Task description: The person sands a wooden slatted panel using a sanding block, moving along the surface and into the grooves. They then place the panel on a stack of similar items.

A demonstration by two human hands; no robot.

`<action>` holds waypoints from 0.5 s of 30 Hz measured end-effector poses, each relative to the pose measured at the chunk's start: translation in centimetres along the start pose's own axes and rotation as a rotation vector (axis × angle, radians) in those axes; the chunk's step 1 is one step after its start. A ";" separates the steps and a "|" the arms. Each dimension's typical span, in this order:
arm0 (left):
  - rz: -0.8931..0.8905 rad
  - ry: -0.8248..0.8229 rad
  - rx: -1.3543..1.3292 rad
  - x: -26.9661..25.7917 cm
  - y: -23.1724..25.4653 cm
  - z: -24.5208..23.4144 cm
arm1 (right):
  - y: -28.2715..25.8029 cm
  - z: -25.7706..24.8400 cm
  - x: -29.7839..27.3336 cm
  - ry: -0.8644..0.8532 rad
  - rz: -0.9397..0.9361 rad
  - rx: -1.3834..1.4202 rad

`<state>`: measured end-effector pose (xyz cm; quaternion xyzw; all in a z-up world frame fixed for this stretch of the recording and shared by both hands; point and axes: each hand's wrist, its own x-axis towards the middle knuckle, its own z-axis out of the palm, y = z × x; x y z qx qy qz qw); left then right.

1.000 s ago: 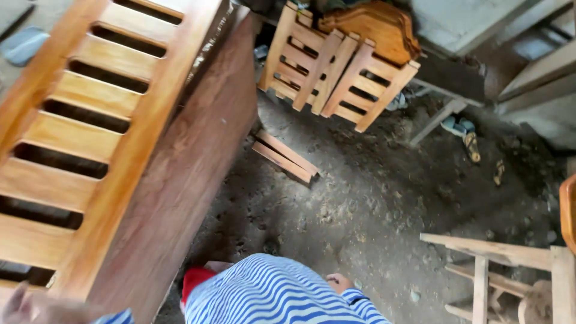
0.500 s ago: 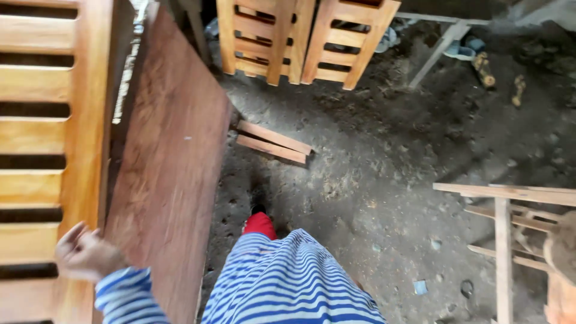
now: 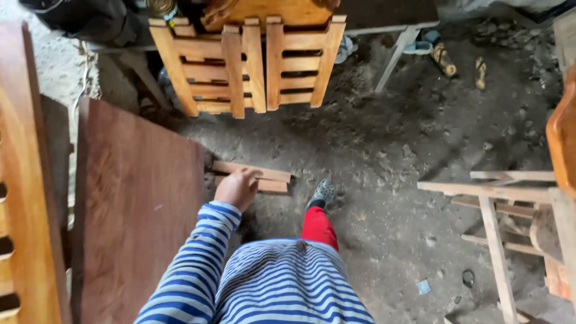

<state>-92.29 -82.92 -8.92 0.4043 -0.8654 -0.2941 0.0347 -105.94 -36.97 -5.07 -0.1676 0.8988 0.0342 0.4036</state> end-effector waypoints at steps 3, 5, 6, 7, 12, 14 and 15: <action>-0.086 -0.092 -0.113 1.7 -2.8 7.3 | 2.0 -4.0 6.2 0.045 -0.053 -0.051; -0.154 -0.032 -0.258 1.7 -5.5 11.9 | 5.7 -4.7 13.9 0.072 -0.098 -0.089; -0.394 -0.187 -0.209 1.3 -6.7 13.5 | 9.1 -4.1 18.4 0.084 -0.124 -0.108; -0.643 -0.369 -0.152 -1.1 -7.6 15.0 | 14.1 -2.2 19.9 0.074 -0.130 -0.128; -0.452 -0.623 0.238 -4.3 -7.1 17.5 | 24.2 -9.7 36.6 0.168 -0.213 -0.202; -0.072 -0.896 0.582 -9.4 -4.6 19.7 | 26.7 -13.5 35.6 0.108 -0.209 -0.249; -0.041 -0.787 0.546 -7.9 -4.0 21.3 | 23.2 -18.9 37.3 0.135 -0.025 0.145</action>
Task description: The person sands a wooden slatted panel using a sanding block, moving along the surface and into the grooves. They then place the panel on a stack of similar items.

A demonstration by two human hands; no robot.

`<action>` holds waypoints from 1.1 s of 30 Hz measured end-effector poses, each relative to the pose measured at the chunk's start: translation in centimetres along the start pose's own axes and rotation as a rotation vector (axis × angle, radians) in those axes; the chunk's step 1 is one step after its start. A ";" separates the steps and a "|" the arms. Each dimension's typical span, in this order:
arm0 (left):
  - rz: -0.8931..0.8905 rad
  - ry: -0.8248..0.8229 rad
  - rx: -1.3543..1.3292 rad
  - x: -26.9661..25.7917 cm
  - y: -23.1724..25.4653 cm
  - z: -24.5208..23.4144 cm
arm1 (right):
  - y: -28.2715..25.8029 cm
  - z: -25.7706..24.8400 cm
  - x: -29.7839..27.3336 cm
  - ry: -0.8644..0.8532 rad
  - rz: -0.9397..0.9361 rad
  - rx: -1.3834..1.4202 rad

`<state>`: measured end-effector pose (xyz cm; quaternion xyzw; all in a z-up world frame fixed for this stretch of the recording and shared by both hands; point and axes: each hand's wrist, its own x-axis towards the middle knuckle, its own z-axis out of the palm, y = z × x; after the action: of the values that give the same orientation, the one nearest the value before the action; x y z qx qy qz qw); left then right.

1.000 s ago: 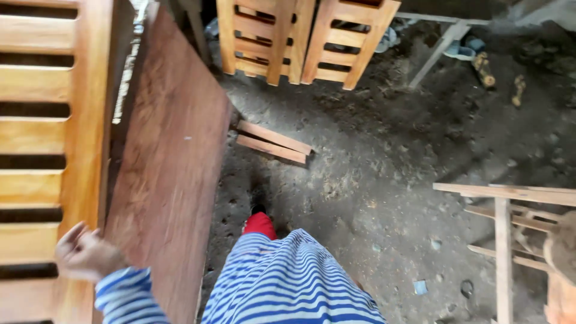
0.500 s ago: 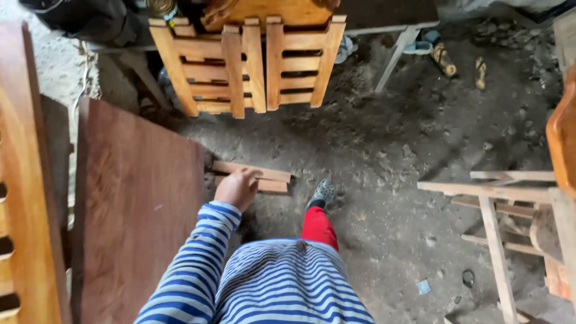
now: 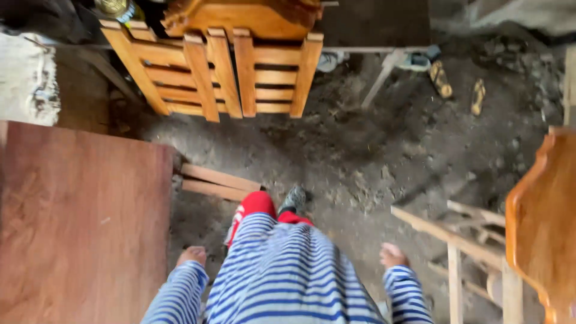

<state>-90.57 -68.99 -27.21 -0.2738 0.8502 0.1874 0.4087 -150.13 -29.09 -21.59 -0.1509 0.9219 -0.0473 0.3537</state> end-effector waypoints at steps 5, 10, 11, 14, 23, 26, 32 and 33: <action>-0.650 -0.023 -1.033 4.3 4.2 -9.9 | -23.6 -18.5 1.7 0.090 0.267 0.341; -0.623 0.114 -1.161 8.9 2.8 -20.8 | -23.0 -11.6 16.1 0.135 -0.229 0.586; -0.625 0.123 -1.172 10.7 1.9 -22.1 | -24.2 -10.1 17.1 0.136 -0.243 0.581; -0.693 0.151 -1.210 15.9 -0.5 -25.2 | -22.4 -3.7 20.2 0.055 -0.417 0.235; -0.782 0.122 -0.935 24.2 -6.5 -30.9 | -20.9 -4.2 29.0 -0.230 -0.058 -0.102; -0.776 0.114 -0.946 26.5 -9.6 -34.6 | -25.9 -6.8 35.1 -0.062 0.171 -0.126; -0.949 0.259 -1.177 25.8 -7.5 -34.2 | -40.7 -14.2 51.4 -0.012 -0.067 -0.276; -0.989 0.225 -1.195 24.9 -5.8 -34.0 | -42.5 -14.5 56.5 -0.035 -0.146 -0.353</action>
<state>-119.93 -99.72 -27.36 -0.8116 0.4207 0.3806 0.1392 -189.20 -87.35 -38.61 -0.2777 0.8963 0.0922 0.3333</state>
